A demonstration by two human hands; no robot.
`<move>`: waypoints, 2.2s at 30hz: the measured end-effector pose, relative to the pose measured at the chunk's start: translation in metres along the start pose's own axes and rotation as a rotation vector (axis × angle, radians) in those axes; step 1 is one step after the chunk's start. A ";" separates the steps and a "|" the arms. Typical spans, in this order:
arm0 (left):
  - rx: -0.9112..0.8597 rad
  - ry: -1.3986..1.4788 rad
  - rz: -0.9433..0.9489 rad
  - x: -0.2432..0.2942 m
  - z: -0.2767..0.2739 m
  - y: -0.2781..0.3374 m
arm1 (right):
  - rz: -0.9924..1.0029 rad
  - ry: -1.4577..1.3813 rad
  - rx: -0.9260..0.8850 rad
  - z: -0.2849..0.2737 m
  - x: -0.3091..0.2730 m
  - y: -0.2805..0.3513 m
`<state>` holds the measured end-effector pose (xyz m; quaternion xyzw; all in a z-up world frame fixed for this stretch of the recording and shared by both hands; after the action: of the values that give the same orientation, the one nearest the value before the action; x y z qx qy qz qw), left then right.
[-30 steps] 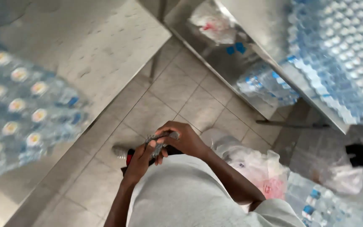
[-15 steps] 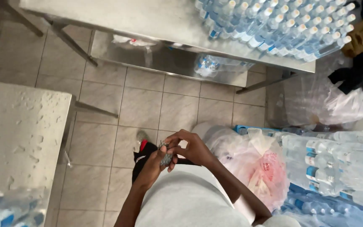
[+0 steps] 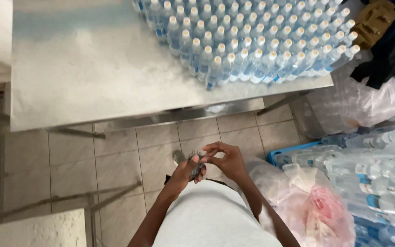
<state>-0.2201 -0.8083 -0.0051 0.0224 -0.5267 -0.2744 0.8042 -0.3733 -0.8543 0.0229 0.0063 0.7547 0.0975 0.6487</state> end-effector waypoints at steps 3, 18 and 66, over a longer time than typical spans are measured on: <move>-0.033 -0.085 -0.019 0.043 -0.021 -0.041 | 0.013 0.015 0.063 -0.005 -0.015 -0.051; 0.221 0.020 -0.049 0.103 -0.120 -0.179 | -0.401 0.078 0.498 -0.094 -0.022 -0.300; -0.286 0.025 -0.155 0.142 -0.146 -0.305 | 0.024 0.229 0.071 0.008 -0.042 -0.329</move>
<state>-0.1801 -1.1696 -0.0509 -0.0484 -0.4690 -0.4077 0.7820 -0.3203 -1.1813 0.0122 0.0274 0.8269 0.0785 0.5562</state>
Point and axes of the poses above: each hand's wrist, its own y-axis away from the middle knuckle, its own z-axis out of the palm, x = y × z, the point moved 9 cm from there along -y, towards the middle knuckle, and after that the axes turned 5 degrees about z, right-handed, at the moved point
